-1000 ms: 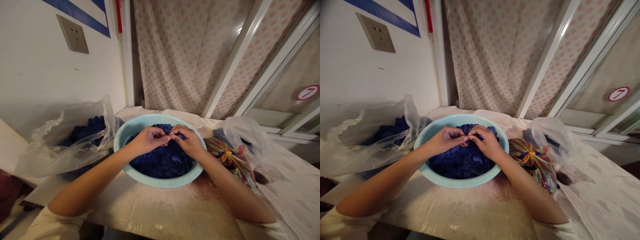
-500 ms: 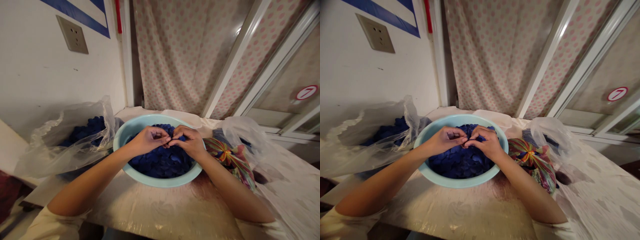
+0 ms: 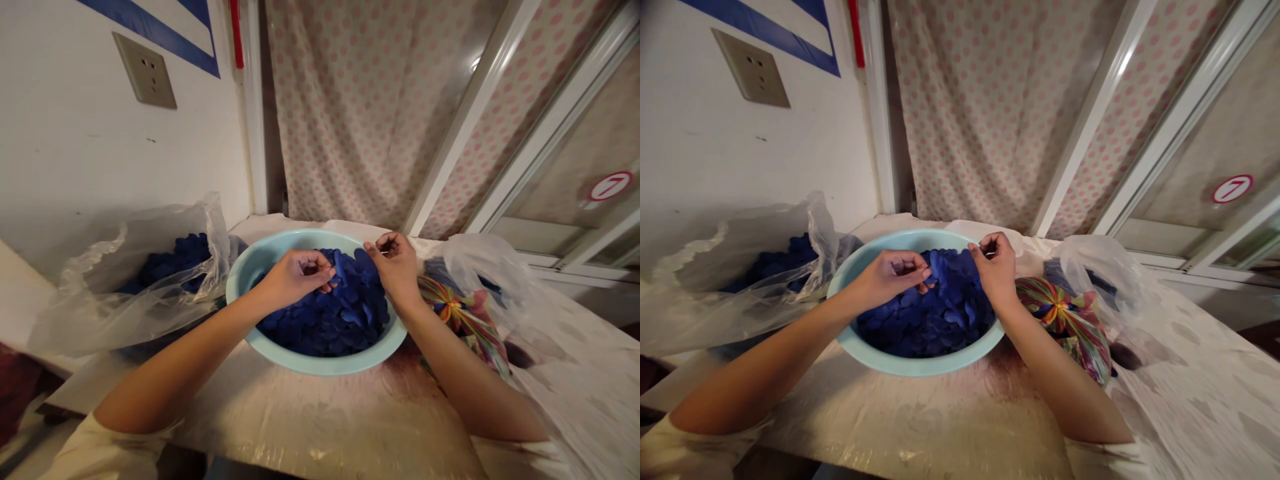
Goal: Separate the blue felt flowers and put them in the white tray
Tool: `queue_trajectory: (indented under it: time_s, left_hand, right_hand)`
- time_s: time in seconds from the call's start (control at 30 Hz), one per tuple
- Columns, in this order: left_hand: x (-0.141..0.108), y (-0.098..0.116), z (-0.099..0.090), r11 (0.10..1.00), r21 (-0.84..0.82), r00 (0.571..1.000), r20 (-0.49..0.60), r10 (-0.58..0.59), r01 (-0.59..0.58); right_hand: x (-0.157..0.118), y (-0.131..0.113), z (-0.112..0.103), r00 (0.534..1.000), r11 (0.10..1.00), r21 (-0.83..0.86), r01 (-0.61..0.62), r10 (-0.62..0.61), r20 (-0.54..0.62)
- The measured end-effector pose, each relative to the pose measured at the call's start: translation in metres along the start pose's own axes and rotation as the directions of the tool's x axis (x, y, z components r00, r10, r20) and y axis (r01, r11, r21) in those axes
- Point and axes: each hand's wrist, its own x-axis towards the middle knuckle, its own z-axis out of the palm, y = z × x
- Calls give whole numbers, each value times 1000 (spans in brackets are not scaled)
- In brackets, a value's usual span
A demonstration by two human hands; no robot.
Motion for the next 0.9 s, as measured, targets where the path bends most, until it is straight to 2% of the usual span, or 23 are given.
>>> queue_trajectory:
  time_s: [0.1, 0.2, 0.27, 0.3, 0.37, 0.7, 0.8, 0.9]
  left_hand:
    - [3, -5, 0, 1000, -17, 999, -34, -6, 5]
    - [4, -5, 0, 1000, -9, 1000, -26, -6, 6]
    - [3, -2, 0, 1000, 15, 1000, -22, -1, 2]
    - [2, -1, 0, 1000, 26, 1000, -20, 3, -3]
    - [1, 2, 0, 999, 40, 1000, -13, 6, -5]
    - [0, 2, 2, 1000, 0, 1000, 8, -14, 14]
    - [0, 0, 2, 1000, -5, 1000, -6, 4, -4]
    - [1, 0, 2, 1000, -21, 998, -58, 22, -23]
  right_hand:
    - [-6, -13, -2, 976, 969, -118, 216, -212, 42]
    - [-15, -29, -2, 868, 895, -52, 442, -413, 275]
    - [-18, -35, -1, 792, 878, 21, 479, -443, 420]
    - [-19, -36, -1, 770, 878, 43, 477, -441, 462]
    - [-19, -34, 0, 756, 886, 71, 459, -431, 492]
    - [-19, -30, 1, 790, 931, 97, 352, -351, 503]
    - [-19, -29, 2, 864, 967, 59, 246, -247, 438]
    - [-14, -22, 2, 960, 994, -5, 113, -107, 258]
